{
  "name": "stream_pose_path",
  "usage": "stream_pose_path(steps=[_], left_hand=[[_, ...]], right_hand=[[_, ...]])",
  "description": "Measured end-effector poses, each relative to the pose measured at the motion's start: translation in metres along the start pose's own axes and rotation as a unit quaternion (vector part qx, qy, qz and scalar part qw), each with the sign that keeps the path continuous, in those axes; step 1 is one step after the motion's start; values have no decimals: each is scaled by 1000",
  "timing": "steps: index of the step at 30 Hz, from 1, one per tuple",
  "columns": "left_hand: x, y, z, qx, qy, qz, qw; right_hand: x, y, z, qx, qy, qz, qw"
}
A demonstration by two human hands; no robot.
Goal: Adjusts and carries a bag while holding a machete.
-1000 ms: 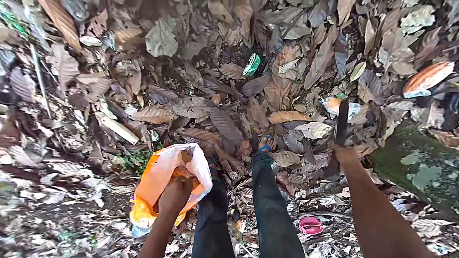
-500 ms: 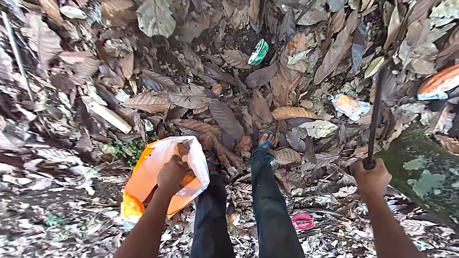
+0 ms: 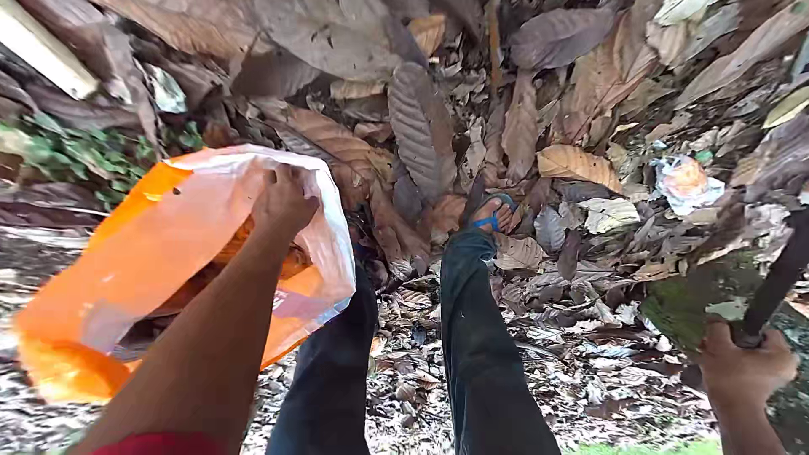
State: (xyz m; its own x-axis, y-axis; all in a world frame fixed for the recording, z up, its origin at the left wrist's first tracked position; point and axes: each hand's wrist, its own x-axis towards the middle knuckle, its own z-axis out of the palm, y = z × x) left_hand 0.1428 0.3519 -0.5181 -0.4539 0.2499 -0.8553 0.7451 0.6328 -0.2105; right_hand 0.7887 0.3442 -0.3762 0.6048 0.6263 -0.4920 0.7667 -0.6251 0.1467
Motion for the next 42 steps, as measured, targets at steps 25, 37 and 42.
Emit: stream_pose_path(steps=[25,37,42], left_hand=[[-84,153,-3,-197,15,232,952],[-111,92,-5,-8,-87,226,970],[-113,32,-30,28,-25,226,973]], right_hand=[[23,35,-83,-185,-73,-33,979],[14,-41,43,356,-210,254,874],[-17,-35,14,373,-187,198,887]])
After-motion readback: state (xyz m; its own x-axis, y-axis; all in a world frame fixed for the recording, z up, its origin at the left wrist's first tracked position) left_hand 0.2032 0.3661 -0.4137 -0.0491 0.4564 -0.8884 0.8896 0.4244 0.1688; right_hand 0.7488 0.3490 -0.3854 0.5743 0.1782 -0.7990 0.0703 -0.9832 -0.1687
